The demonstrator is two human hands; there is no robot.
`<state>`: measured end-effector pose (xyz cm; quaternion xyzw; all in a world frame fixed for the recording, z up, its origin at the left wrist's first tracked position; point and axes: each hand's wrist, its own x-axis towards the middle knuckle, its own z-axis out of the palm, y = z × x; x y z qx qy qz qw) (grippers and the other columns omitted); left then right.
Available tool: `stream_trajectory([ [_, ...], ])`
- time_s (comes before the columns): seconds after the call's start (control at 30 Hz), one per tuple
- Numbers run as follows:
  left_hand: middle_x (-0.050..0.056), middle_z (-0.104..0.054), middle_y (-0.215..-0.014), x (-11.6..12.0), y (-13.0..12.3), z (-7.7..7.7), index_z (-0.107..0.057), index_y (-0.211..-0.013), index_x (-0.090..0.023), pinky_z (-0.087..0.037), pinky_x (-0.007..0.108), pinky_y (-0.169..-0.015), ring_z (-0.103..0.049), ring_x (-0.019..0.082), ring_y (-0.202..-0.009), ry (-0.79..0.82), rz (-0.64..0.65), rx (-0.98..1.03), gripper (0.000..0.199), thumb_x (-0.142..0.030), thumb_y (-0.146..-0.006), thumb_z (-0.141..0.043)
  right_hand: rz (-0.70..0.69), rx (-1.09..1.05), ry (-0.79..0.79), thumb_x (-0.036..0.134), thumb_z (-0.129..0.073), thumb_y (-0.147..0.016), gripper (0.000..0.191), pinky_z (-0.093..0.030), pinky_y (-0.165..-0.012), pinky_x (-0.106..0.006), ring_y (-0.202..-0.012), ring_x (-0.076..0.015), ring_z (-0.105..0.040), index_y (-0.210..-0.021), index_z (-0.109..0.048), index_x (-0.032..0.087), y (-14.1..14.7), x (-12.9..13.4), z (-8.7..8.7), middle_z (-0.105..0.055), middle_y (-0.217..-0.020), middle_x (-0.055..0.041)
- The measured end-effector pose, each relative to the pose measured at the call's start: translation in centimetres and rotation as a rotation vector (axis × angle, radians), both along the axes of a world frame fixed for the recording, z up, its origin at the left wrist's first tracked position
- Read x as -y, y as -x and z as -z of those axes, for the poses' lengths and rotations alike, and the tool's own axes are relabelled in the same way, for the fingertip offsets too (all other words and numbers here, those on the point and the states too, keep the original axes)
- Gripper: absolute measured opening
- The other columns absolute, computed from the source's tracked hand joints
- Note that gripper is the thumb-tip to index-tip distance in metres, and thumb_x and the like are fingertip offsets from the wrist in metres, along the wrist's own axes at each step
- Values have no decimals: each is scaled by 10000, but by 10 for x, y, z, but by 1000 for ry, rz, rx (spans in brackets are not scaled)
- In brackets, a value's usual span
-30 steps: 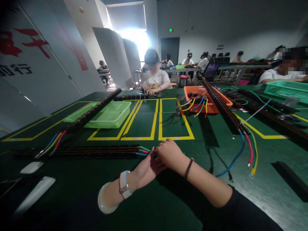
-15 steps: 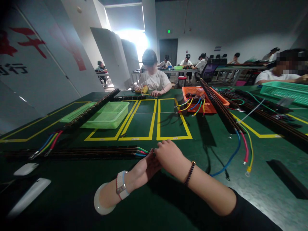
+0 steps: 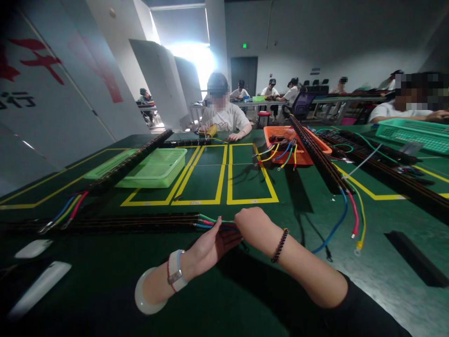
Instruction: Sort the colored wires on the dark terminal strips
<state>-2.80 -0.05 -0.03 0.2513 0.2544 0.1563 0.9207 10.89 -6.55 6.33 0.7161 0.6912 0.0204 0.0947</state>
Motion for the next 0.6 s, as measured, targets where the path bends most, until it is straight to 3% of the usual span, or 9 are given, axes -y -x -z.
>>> stream_trajectory([
  [0.2,166,-636,-1071,1,1,-4,-599,-1012,-90,-417,405,-1010,-619,235,-1015,-34,4,22,386,-433,-870,-495,84,-84,-90,281,-485,-899,243,-478,-689,-319,-808,-251,-642,-875,-682,140,-19,-5,-4,-648,-820,-118],
  [0.47,187,-639,-1044,-2,2,-5,-602,-977,-49,-426,367,-1001,-620,229,-1018,-23,82,18,355,-363,-907,-454,169,-166,-123,349,-453,-934,307,-438,-662,-250,-809,-200,-636,-913,-685,150,-36,-26,20,-653,-856,-94],
  [0.6,187,-625,-1090,-2,2,-5,-599,-1006,-47,-415,369,-1011,-603,232,-1054,-22,96,31,366,-364,-913,-440,160,-164,-112,367,-487,-915,302,-432,-670,-239,-818,-196,-632,-884,-693,148,-35,-25,17,-652,-854,-99],
])
